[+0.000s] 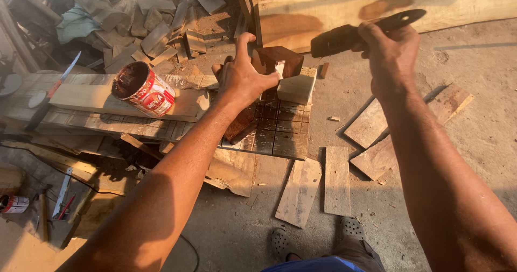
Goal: The person applies a dark wood stain to small rectangular wooden blocks using a brush. They dip the brush into a can of stain, coat each block on multiple sides, and place the finished pieces on a wire rack to dry.
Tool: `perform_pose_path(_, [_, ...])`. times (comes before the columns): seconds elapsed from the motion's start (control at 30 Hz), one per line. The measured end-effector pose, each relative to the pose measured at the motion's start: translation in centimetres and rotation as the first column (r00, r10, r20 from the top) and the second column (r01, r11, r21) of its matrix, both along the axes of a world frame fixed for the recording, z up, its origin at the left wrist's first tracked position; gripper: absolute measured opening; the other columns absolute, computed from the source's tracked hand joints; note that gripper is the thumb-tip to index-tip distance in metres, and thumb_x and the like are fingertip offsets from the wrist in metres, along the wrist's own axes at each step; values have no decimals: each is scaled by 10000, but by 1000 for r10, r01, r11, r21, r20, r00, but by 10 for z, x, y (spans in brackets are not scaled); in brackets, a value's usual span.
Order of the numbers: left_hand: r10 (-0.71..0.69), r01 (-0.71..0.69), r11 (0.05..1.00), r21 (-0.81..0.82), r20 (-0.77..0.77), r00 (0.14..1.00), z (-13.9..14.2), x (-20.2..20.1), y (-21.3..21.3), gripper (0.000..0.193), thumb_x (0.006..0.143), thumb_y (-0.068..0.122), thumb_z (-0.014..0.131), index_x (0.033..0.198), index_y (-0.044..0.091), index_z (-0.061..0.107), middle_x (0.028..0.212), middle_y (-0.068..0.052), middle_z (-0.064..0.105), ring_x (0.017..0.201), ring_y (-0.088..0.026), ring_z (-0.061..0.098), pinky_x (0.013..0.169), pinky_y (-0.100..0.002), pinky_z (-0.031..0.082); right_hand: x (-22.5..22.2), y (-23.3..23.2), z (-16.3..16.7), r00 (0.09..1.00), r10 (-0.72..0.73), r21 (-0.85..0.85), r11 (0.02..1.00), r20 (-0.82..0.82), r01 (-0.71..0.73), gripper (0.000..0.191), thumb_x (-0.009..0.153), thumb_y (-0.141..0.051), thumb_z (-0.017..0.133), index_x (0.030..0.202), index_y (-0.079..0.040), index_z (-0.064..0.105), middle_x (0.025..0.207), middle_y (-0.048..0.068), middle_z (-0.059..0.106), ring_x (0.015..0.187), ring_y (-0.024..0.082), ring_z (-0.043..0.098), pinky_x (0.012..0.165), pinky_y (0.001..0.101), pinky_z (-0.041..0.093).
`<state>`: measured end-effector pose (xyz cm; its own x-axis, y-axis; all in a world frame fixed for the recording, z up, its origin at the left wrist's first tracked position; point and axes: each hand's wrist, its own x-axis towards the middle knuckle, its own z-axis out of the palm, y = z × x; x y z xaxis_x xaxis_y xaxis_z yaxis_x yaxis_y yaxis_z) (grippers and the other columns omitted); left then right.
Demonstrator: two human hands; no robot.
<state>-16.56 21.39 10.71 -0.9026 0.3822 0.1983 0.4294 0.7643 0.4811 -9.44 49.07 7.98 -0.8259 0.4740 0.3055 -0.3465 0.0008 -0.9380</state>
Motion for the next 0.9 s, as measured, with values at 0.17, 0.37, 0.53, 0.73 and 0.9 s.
perform_pose_path(0.17, [-140,123,987,-107,-173,975,-17,6,-1,1070,718,342,916,1494,199,193,752,-31,714,875,-315,731,1105,-668,208,3,-8,-9,982,174,-143,976,68,-163,92,1016,-115,671,957,-44,673,960,107,737,783,125,679,737,307,596])
perform_pose_path(0.37, [-249,231,967,-111,-196,948,-28,-7,-3,1146,721,300,909,1553,177,131,684,-64,700,954,-321,737,1275,-612,117,-4,-10,-24,994,43,-74,997,97,-36,61,973,-99,651,925,-73,679,943,100,756,734,123,669,676,294,565])
perform_pose_path(0.53, [-247,223,966,-128,-221,943,-20,-14,3,1084,716,363,924,1509,159,213,839,-85,732,1117,-450,629,1158,-654,78,-11,-10,-27,991,90,-75,994,103,-82,79,950,-140,689,911,-72,675,915,98,755,696,120,656,637,287,560])
perform_pose_path(0.73, [-136,105,971,-214,-137,981,-1,-14,12,916,739,419,875,1437,154,345,705,-35,713,1111,-403,600,1130,-594,175,5,1,-37,997,-27,-86,996,-70,21,128,960,-133,713,894,-33,667,872,113,695,756,168,688,717,345,626])
perform_pose_path(0.9, [-98,55,951,-305,-130,987,3,-6,34,988,720,459,866,1471,95,337,670,-47,674,800,-282,621,1144,-594,172,16,3,-44,998,-19,-173,985,-56,9,103,950,-121,714,922,-22,698,866,115,704,726,165,660,721,343,619])
